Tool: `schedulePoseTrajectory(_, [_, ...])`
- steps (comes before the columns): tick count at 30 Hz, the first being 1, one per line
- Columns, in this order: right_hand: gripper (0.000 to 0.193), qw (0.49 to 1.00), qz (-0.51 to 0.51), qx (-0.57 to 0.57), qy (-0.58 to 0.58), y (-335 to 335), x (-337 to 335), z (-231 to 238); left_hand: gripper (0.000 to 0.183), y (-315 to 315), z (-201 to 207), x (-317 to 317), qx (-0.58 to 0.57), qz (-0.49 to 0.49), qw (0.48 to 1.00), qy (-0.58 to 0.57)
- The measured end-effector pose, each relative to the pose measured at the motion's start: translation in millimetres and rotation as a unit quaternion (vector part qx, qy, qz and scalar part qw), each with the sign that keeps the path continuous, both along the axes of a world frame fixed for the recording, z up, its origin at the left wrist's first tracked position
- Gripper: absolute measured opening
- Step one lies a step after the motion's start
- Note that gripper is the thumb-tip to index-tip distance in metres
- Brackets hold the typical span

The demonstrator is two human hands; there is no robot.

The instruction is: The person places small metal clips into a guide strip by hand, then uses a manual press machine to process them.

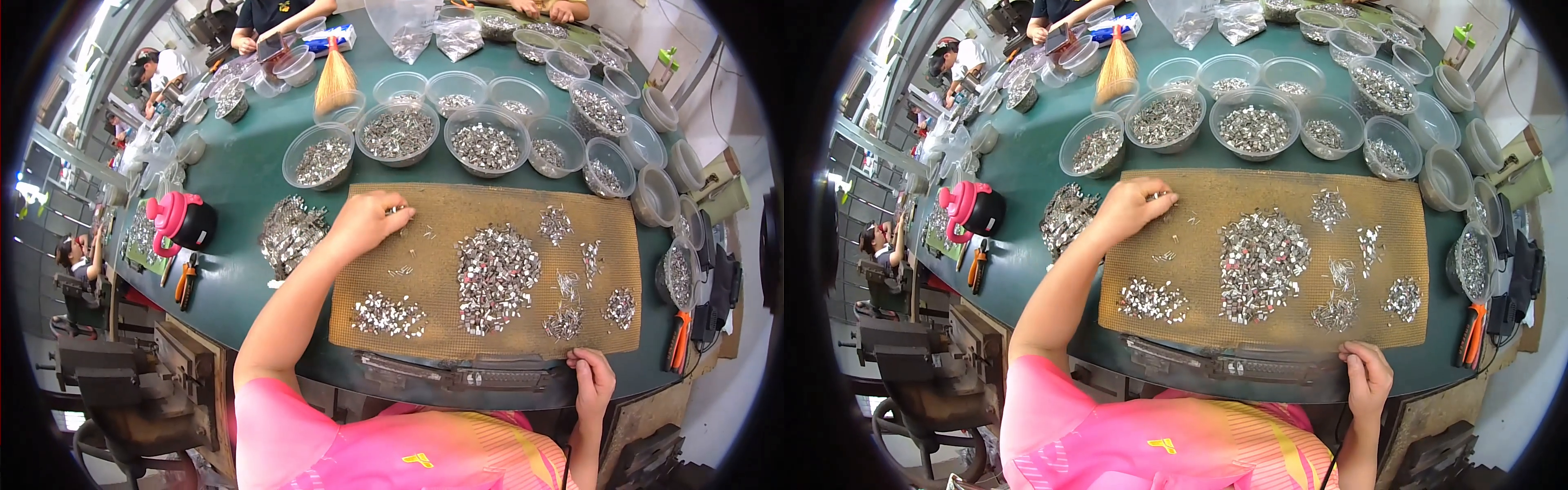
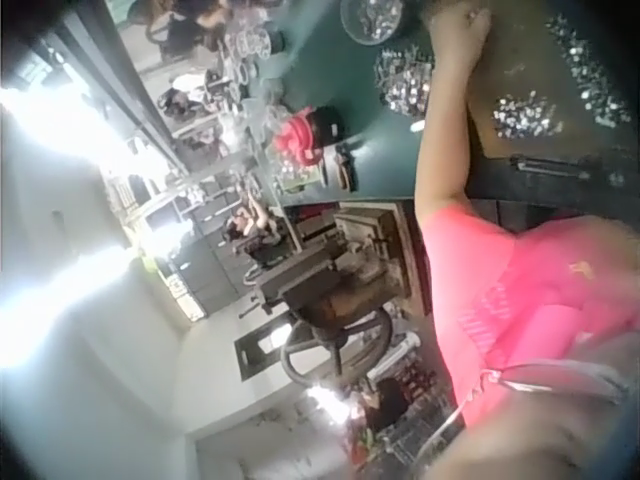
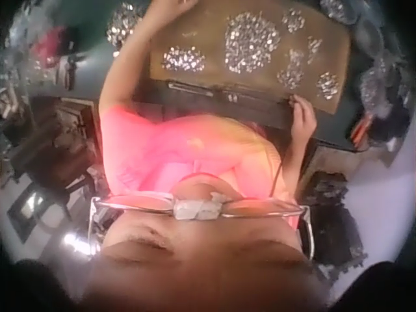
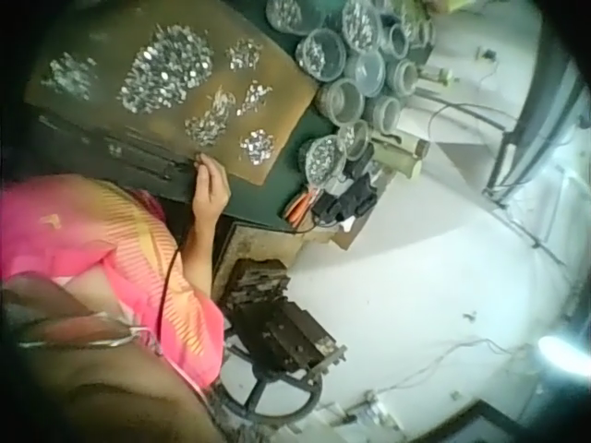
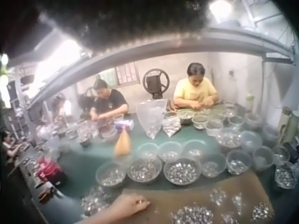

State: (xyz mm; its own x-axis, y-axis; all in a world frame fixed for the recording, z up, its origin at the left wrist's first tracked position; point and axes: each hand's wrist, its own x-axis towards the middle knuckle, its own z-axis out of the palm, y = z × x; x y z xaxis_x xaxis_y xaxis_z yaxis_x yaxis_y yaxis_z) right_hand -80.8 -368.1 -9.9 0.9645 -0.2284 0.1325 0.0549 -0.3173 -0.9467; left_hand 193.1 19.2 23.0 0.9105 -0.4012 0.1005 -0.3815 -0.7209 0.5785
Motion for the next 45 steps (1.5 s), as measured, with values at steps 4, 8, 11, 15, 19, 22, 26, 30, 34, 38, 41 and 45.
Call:
schedulePoseTrajectory(4, [0.018,1.0,0.0,-0.005,0.002,-1.4,-2.1,-0.2,0.028,-4.2,-10.5,-16.7,0.059,0.008,0.992,-0.112])
schedulePoseTrajectory(8, [0.019,1.0,0.022,-0.014,0.004,-2.4,-1.4,-0.9,0.027,-5.2,-10.3,-25.5,0.019,0.013,0.988,-0.154])
schedulePoseTrajectory(11, [0.018,1.0,0.014,-0.009,0.003,-0.3,-0.4,0.9,0.023,-7.8,-9.1,-29.9,-0.03,0.037,0.988,-0.148])
schedulePoseTrajectory(15, [0.018,1.0,0.008,-0.007,-0.003,-1.6,-0.1,0.6,0.019,-13.5,-10.1,-37.5,-0.026,0.016,0.984,-0.174])
schedulePoseTrajectory(19, [0.018,1.0,0.008,-0.006,0.002,0.0,0.5,2.7,0.018,-25.5,-12.3,-46.6,-0.022,-0.029,0.978,-0.204])
schedulePoseTrajectory(22, [0.018,1.0,0.01,-0.007,0.002,-0.5,0.0,2.1,0.017,-36.7,-12.6,-48.5,-0.031,-0.079,0.97,-0.226])
schedulePoseTrajectory(26, [0.019,1.0,0.007,-0.007,0.002,0.3,0.2,2.6,0.015,-38.8,-11.9,-48.0,-0.076,-0.134,0.972,-0.18])
schedulePoseTrajectory(30, [0.018,1.0,0.008,-0.01,0.001,-0.5,-0.7,1.9,0.011,-28.4,-14.8,-47.6,-0.138,-0.165,0.969,-0.119])
schedulePoseTrajectory(34, [0.018,1.0,0.007,-0.016,0.002,-1.7,-1.5,1.4,0.003,-16.9,-4.6,-50.7,-0.211,-0.139,0.967,0.045])
schedulePoseTrajectory(38, [0.018,1.0,0.005,-0.014,0.001,-0.3,0.1,1.5,0.006,-9.7,-4.3,-47.5,-0.26,-0.111,0.959,0.026])
schedulePoseTrajectory(41, [0.018,1.0,0.005,-0.019,0.001,0.0,1.0,2.1,0.009,-4.4,1.7,-44.7,-0.13,-0.158,0.968,-0.146])
schedulePoseTrajectory(45, [0.018,1.0,0.001,-0.014,-0.005,-0.6,0.0,2.0,0.016,-1.0,2.3,-55.8,-0.003,-0.168,0.96,-0.222])
